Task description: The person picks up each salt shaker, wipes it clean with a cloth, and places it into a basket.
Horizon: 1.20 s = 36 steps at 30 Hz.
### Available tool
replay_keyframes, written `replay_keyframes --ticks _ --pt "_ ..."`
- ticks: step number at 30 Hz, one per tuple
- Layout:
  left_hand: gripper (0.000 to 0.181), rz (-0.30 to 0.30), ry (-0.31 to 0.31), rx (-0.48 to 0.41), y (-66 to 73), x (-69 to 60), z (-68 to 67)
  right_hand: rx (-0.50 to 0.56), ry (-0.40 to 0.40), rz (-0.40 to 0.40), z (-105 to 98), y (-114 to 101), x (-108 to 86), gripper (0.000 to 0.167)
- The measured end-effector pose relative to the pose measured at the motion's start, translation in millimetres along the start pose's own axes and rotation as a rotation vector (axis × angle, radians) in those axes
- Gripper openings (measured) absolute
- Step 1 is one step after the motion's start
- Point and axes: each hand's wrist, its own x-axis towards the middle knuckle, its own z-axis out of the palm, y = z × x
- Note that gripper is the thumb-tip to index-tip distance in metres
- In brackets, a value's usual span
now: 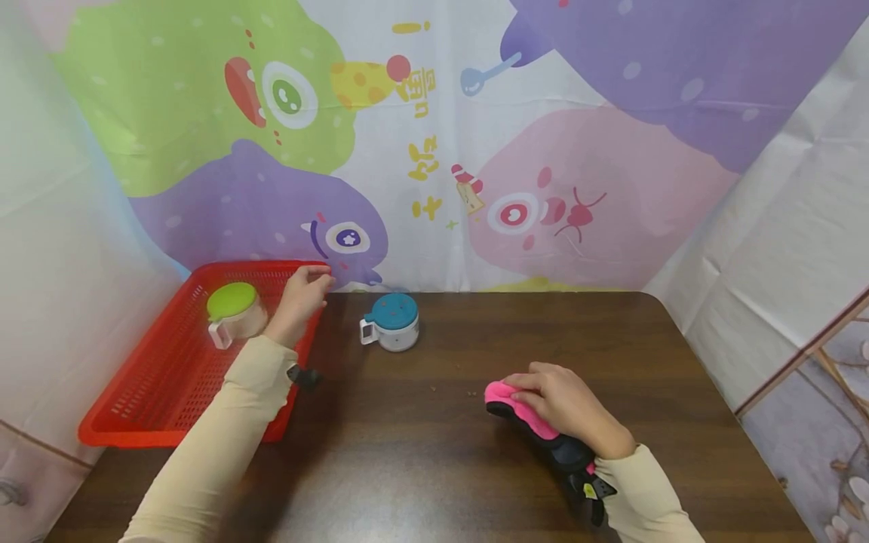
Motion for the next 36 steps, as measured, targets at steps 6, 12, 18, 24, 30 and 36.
replay_keyframes --ticks 6,12,18,24,30,36 --pt "0.049 -0.034 0.021 -0.060 0.8 1.0 11.6 0.000 0.006 0.005 -2.3 1.5 0.9 0.029" --pt "0.053 -0.086 0.030 -0.148 -0.9 2.0 21.7 -0.002 0.012 0.000 -3.2 1.6 1.7 0.029" --pt "0.052 -0.098 0.028 -0.145 -3.3 1.5 30.7 0.021 -0.005 0.032 -2.7 0.6 1.2 0.030" --pt "0.049 -0.104 0.026 -0.137 -8.3 2.0 37.0 0.017 -0.009 0.038 -1.1 0.6 0.3 0.031" --pt "0.049 -0.104 0.050 -0.157 -11.9 0.6 44.5 0.033 -0.036 0.065 -0.8 -0.4 0.6 0.031" --pt "0.043 -0.100 0.047 -0.182 -18.9 -2.8 50.5 0.045 -0.051 0.078 -0.5 -1.5 1.6 0.032"
